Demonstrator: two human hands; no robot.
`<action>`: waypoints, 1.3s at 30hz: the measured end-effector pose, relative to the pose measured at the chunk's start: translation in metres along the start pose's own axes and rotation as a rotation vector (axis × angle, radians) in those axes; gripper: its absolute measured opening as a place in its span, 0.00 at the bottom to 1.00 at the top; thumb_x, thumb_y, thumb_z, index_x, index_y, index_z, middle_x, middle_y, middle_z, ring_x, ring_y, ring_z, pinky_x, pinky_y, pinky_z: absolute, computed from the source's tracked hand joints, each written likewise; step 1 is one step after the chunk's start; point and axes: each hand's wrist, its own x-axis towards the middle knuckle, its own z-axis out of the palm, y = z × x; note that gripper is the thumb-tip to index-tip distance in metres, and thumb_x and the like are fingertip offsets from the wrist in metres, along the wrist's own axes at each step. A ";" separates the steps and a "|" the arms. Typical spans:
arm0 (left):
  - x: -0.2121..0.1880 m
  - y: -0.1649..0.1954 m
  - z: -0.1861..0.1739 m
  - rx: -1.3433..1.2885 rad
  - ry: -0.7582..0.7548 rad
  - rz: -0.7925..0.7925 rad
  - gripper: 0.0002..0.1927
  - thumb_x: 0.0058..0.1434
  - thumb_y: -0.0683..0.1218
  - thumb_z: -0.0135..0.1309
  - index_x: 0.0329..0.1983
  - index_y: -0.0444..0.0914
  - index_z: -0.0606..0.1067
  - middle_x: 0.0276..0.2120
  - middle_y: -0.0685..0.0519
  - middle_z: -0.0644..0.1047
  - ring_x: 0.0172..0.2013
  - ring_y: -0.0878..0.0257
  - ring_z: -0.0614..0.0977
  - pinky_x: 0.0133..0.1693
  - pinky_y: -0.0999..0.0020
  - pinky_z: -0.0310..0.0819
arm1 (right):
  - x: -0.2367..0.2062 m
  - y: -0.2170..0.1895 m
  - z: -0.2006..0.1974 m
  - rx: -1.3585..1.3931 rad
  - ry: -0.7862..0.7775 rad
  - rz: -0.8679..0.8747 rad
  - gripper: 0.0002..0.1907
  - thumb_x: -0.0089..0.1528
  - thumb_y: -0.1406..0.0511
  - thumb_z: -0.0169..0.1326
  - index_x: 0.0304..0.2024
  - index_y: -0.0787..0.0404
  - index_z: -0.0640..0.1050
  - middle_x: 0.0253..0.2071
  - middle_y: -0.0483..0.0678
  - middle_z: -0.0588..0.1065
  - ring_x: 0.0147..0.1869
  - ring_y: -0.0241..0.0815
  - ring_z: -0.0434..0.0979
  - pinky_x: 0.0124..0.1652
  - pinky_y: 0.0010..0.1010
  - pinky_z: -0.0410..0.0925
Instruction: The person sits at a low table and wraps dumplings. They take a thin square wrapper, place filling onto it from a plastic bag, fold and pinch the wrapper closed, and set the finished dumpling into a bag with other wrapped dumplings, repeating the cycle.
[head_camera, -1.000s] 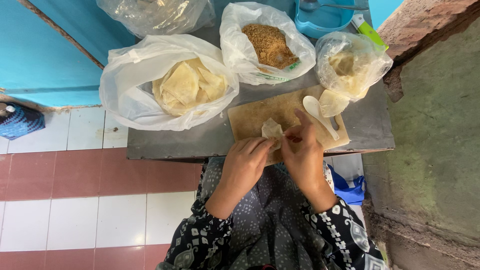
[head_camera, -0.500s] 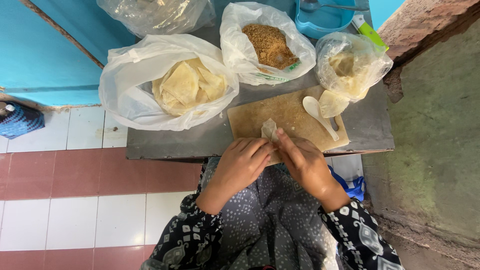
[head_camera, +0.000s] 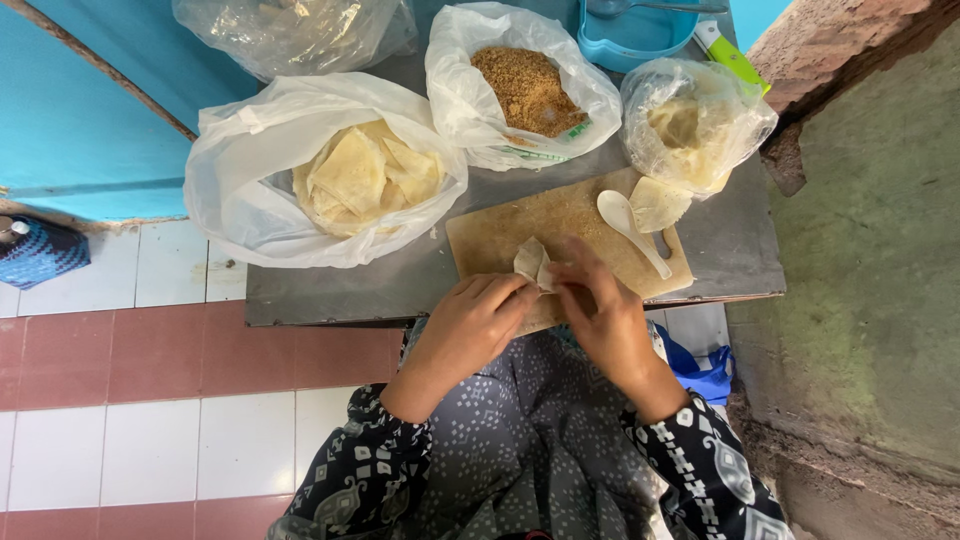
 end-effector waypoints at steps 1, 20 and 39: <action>0.000 0.000 0.000 0.023 0.008 0.015 0.13 0.62 0.41 0.59 0.50 0.34 0.77 0.47 0.50 0.78 0.47 0.56 0.81 0.50 0.60 0.76 | 0.002 0.000 0.001 -0.002 -0.003 0.000 0.31 0.62 0.76 0.58 0.67 0.63 0.67 0.47 0.53 0.81 0.50 0.43 0.84 0.46 0.33 0.77; 0.002 -0.011 0.002 0.073 -0.003 0.090 0.15 0.63 0.46 0.61 0.50 0.34 0.77 0.45 0.50 0.77 0.41 0.58 0.81 0.47 0.62 0.76 | 0.019 0.006 -0.026 -0.183 -0.172 -0.348 0.34 0.56 0.78 0.55 0.66 0.64 0.68 0.57 0.47 0.80 0.61 0.49 0.80 0.61 0.42 0.67; 0.010 -0.006 0.009 -0.012 0.005 -0.046 0.11 0.64 0.42 0.58 0.48 0.33 0.78 0.43 0.50 0.76 0.44 0.54 0.81 0.49 0.59 0.75 | -0.002 0.000 0.012 -0.262 0.076 -0.168 0.39 0.61 0.70 0.63 0.72 0.67 0.61 0.42 0.49 0.83 0.49 0.48 0.83 0.53 0.37 0.70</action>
